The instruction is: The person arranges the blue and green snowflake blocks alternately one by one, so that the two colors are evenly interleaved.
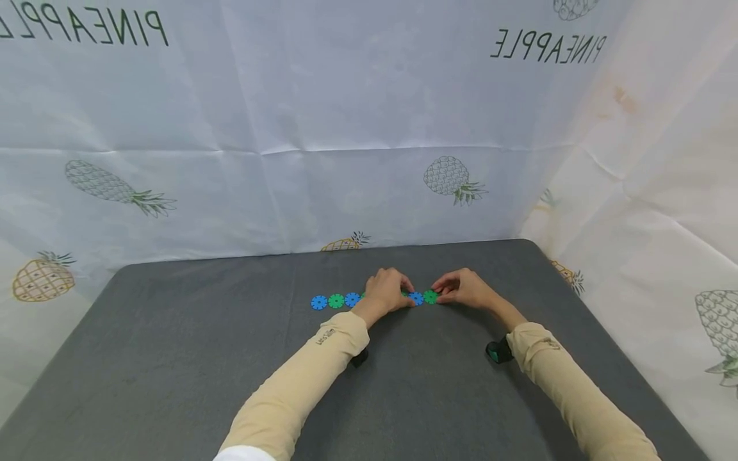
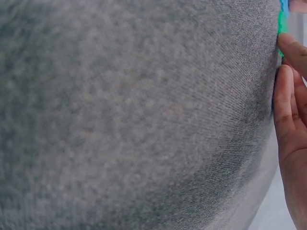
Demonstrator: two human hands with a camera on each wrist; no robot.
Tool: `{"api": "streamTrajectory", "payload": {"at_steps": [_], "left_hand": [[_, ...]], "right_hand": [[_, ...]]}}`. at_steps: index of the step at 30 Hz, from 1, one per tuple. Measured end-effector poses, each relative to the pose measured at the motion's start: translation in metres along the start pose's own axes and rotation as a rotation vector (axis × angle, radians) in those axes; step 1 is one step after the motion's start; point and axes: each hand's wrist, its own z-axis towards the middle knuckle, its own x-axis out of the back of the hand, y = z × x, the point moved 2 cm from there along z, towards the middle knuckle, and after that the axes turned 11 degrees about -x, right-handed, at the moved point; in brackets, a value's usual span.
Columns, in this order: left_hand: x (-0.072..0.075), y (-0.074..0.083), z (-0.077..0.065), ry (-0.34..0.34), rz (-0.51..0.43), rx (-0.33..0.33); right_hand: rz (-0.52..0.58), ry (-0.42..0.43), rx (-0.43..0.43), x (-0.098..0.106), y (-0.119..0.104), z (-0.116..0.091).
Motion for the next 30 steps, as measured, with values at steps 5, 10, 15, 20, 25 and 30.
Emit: {"api": "streamTrajectory", "payload": {"at_steps": [5,10,15,20,25,30], "left_hand": [[-0.004,0.000,0.002,0.033,0.007,-0.029],[-0.006,-0.001,0.000,0.065,0.006,-0.043],[-0.005,-0.003,-0.004,0.080,0.017,-0.042],[-0.005,-0.006,-0.007,0.106,-0.011,-0.028],[-0.006,-0.008,-0.006,0.118,-0.033,-0.021],[0.004,-0.014,-0.010,0.150,-0.067,-0.071]], "right_hand": [[0.002,0.015,0.005,0.000,0.002,-0.001],[0.001,0.020,0.006,-0.001,0.003,0.000],[0.000,0.007,0.009,-0.003,0.002,0.002],[0.001,0.000,0.022,-0.005,0.001,0.005],[-0.003,-0.005,0.032,-0.004,0.002,0.007],[0.024,-0.009,0.044,-0.003,0.005,0.007]]}}
